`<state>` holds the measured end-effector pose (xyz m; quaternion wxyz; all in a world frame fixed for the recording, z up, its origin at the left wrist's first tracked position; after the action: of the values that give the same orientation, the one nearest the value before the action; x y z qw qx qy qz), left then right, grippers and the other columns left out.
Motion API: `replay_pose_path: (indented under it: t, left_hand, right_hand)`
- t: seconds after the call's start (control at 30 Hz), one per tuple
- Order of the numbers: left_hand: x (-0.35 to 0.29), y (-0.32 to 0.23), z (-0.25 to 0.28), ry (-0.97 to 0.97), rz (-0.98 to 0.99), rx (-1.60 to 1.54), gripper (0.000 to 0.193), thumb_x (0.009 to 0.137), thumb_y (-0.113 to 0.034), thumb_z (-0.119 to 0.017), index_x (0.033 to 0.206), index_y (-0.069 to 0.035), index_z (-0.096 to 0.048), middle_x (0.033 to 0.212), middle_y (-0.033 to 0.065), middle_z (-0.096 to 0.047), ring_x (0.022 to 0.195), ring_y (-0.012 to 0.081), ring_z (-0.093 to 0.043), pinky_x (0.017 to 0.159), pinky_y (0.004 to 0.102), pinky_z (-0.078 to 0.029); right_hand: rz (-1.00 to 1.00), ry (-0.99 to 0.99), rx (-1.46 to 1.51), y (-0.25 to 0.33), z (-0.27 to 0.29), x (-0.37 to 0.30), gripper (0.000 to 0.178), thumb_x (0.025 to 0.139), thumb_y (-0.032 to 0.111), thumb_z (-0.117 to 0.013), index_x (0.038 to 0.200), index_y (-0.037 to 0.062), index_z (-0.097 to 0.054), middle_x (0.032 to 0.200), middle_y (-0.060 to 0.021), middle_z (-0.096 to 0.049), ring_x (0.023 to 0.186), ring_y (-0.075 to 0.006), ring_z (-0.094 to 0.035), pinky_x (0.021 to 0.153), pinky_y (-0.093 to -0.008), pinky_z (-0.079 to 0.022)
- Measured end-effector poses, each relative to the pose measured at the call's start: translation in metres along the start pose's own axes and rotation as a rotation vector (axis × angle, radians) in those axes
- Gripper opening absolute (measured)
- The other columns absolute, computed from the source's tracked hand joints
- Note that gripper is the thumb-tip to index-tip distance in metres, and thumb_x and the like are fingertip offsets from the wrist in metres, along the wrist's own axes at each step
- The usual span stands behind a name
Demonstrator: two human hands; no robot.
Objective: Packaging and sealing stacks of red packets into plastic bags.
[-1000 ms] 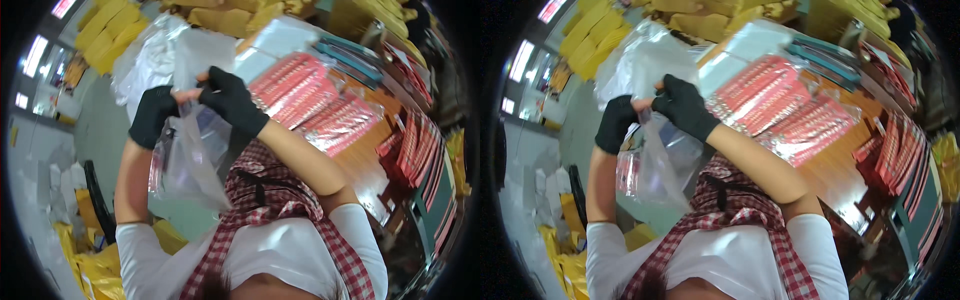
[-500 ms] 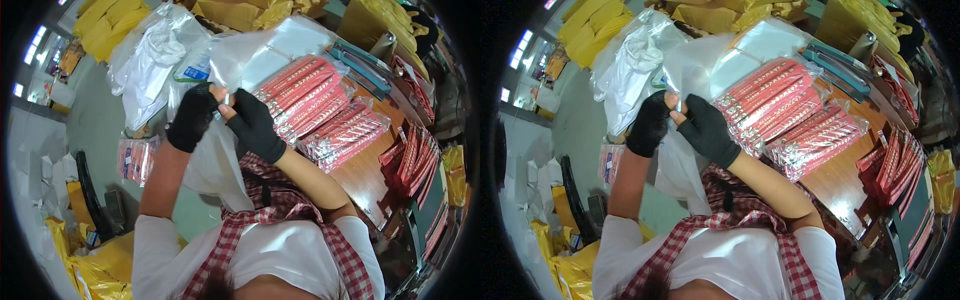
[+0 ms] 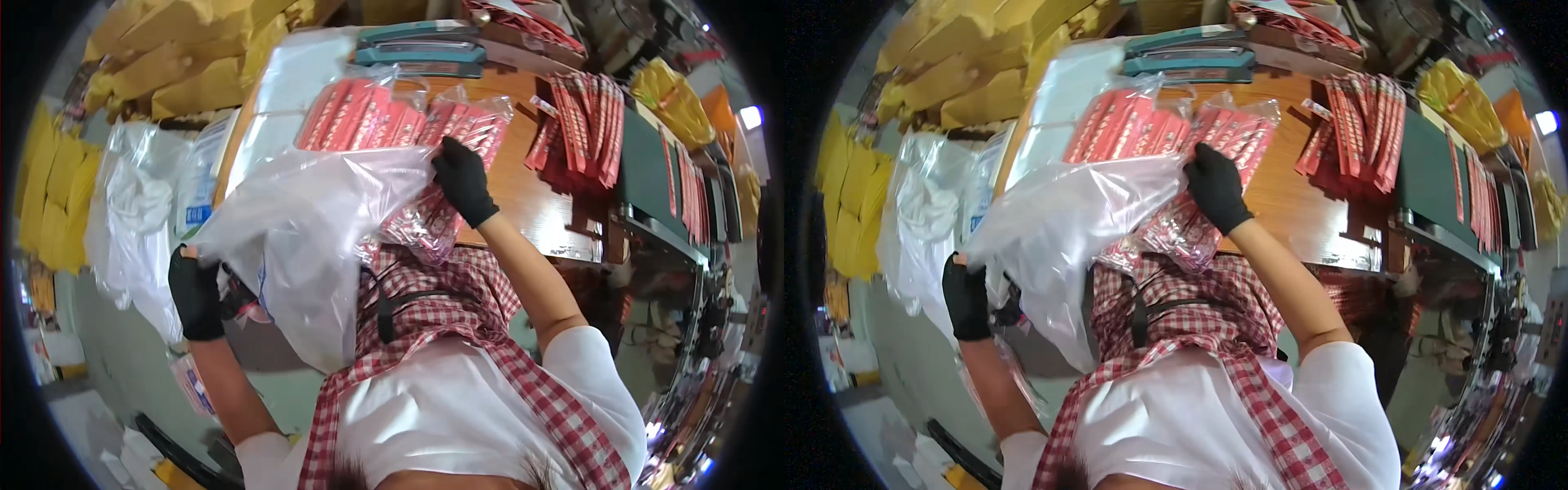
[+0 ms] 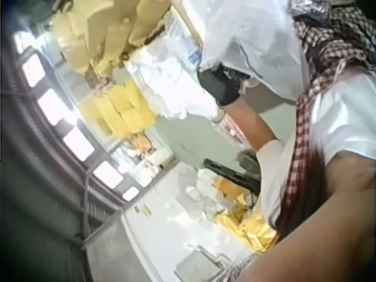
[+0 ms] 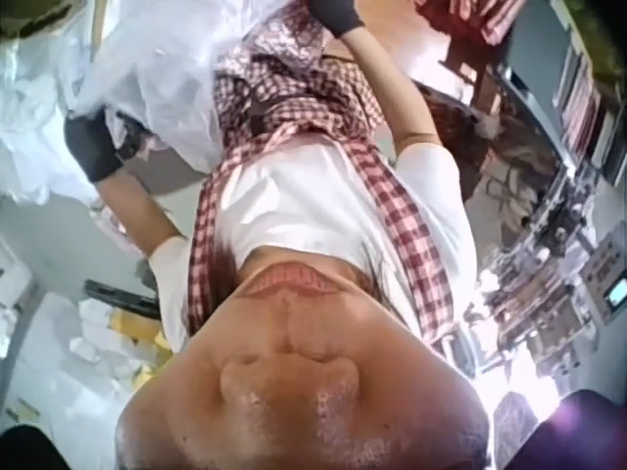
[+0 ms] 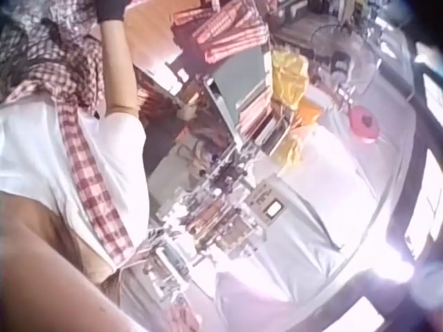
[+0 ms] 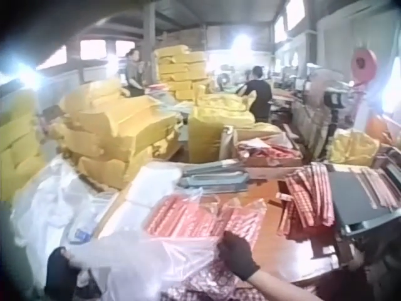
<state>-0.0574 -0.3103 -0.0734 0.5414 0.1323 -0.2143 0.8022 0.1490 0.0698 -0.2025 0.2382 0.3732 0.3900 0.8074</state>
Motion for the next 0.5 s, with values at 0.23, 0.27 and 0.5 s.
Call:
replay_pose_path:
  t: [0.23,0.27,0.5]
  left_hand:
    - [0.048,-0.099,0.0,-0.257,0.196,-0.137,0.021,0.087,-0.006,-0.048,0.105,0.002,-0.054,0.111,0.0125,-0.055,0.087,0.025,-0.059,0.082,0.0337,-0.046]
    - [0.056,-0.108,-0.015,-0.185,0.239,-0.224,0.022,0.087,-0.006,-0.046,0.105,0.003,-0.056,0.113,0.0141,-0.056,0.092,0.0272,-0.058,0.085,0.0345,-0.045]
    - [0.008,-0.053,0.013,-0.125,0.489,-0.675,0.028,0.092,-0.023,-0.047,0.093,0.0,-0.063,0.078,0.0071,-0.063,0.068,0.0149,-0.06,0.062,0.0274,-0.046]
  right_hand:
    - [-0.915,-0.27,0.187,-0.082,0.055,-0.049,0.057,0.069,0.028,-0.079,0.105,-0.0045,-0.049,0.097,-0.0164,-0.06,0.086,-0.0272,-0.061,0.074,-0.0389,-0.048]
    - [-0.784,-0.336,0.091,-0.1,0.053,-0.05,0.054,0.068,0.026,-0.08,0.101,-0.0048,-0.05,0.091,-0.0152,-0.061,0.078,-0.0248,-0.061,0.067,-0.0367,-0.048]
    - [-0.71,-0.087,0.885,-0.085,0.021,-0.061,0.011,0.078,0.014,-0.065,0.084,0.005,-0.064,0.073,-0.0036,-0.063,0.066,-0.014,-0.059,0.063,-0.0304,-0.047]
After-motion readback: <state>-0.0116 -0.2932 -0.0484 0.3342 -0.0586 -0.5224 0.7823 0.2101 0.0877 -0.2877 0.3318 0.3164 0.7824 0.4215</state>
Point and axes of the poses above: each hand's wrist, its own x-axis towards the middle knuckle, its own z-axis out of the back of the hand, y = z × x, the point moved 8 cm from there along x, towards the middle knuckle
